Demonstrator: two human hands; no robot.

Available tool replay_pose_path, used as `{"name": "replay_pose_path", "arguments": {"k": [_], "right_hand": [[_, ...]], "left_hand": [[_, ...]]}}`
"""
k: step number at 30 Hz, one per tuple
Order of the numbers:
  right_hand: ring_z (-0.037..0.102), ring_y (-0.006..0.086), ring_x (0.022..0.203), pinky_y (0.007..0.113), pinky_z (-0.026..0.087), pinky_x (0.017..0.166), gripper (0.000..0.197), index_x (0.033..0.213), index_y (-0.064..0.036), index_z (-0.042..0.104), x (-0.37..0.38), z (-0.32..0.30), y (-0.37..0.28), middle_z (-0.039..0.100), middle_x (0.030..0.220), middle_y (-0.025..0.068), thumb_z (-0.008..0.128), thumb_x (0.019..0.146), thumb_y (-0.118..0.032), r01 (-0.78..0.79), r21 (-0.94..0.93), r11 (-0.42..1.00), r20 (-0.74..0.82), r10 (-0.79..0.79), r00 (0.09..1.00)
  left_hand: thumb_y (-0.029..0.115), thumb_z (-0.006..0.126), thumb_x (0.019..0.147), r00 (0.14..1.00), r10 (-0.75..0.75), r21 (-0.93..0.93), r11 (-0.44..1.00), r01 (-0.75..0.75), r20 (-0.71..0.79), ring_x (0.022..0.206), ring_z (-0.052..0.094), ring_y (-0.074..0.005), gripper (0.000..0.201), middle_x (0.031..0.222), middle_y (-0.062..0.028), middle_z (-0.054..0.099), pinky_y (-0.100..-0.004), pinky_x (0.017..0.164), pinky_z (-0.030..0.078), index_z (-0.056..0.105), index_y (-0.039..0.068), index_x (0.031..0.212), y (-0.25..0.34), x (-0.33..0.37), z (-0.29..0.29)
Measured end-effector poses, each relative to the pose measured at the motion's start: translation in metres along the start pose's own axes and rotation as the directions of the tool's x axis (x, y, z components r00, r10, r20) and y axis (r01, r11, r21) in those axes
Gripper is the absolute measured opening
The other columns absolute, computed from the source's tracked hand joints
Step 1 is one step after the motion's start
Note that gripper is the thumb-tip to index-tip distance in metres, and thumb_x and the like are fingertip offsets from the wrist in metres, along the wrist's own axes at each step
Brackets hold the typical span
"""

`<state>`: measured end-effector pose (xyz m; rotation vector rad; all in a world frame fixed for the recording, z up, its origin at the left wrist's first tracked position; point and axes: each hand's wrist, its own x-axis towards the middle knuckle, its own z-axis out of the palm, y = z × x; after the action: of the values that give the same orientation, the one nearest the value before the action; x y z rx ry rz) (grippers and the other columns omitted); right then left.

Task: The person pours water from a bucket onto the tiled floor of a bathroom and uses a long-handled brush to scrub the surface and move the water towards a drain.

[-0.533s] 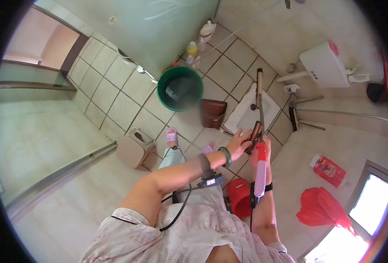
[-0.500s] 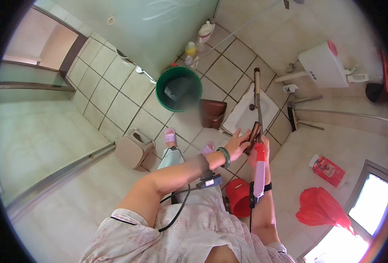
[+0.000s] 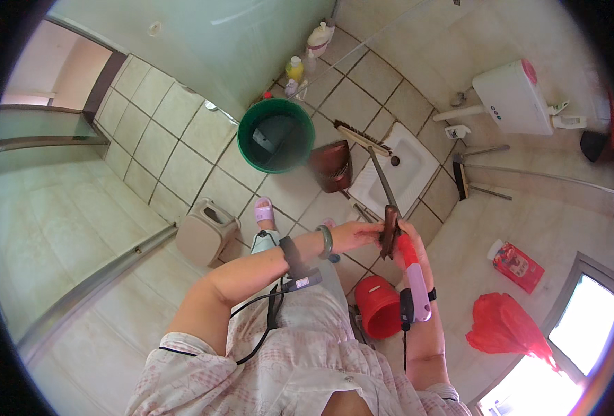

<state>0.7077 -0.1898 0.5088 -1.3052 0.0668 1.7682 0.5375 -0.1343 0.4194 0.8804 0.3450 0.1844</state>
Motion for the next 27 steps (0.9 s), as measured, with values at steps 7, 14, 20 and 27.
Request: {"name": "replay_pose_path", "arguments": {"k": [7, 14, 20, 27], "right_hand": [[0.06, 0.0245, 0.093, 0.036, 0.048, 0.085, 0.045, 0.116, 0.0039, 0.051, 0.003, -0.023, -0.016, 0.061, 0.107, 0.0148, 0.05, 0.09, -0.033, 0.018, 0.035, 0.999, 0.021, -0.019, 1.0], [0.06, 0.0235, 0.091, 0.038, 0.049, 0.085, 0.046, 0.118, 0.0039, 0.048, 0.009, -0.016, -0.034, 0.061, 0.102, 0.0143, 0.051, 0.09, -0.032, 0.003, -0.051, 0.999, -0.007, -0.003, 1.0], [0.052, 0.0227, 0.079, 0.038, 0.044, 0.072, 0.043, 0.12, -0.0018, 0.046, 0.023, -0.024, -0.047, 0.058, 0.093, 0.0136, 0.044, 0.091, -0.033, -0.07, -0.12, 0.99, -0.044, 0.065, 0.997], [0.062, 0.0269, 0.085, 0.042, 0.049, 0.084, 0.044, 0.114, 0.0039, 0.048, -0.002, -0.086, -0.07, 0.06, 0.094, 0.0179, 0.043, 0.092, -0.034, -0.085, -0.144, 0.986, -0.02, 0.083, 0.996]], "left_hand": [[0.001, 0.043, 0.089, 0.986, 0.165, -0.255, 0.953, -0.162, -0.009, 0.123, 0.042, -0.0194, 0.057, 0.136, -0.0116, 0.041, -0.032, 0.102, 0.034, 0.022, 0.004, 0.142, 0.021, 0.0, 0.023], [0.008, 0.047, 0.089, 0.98, 0.197, 0.372, 0.912, -0.171, -0.032, 0.113, 0.049, -0.0194, 0.055, 0.13, -0.0096, 0.045, -0.0327, 0.094, 0.04, 0.028, 0.011, 0.141, 0.041, -0.018, -0.008], [0.019, 0.053, 0.086, 0.769, 0.252, 0.556, 0.816, 0.157, -0.588, 0.081, 0.061, -0.0203, 0.037, 0.09, -0.0097, 0.064, -0.0328, 0.072, 0.048, 0.05, 0.009, 0.122, -0.054, -0.062, -0.16], [0.025, 0.059, 0.083, 0.383, -0.148, 0.179, 0.696, 0.696, -0.912, 0.092, 0.062, -0.029, 0.044, 0.097, -0.0174, 0.065, -0.0366, 0.08, 0.048, 0.05, 0.003, 0.12, -0.07, -0.093, -0.312]]}}
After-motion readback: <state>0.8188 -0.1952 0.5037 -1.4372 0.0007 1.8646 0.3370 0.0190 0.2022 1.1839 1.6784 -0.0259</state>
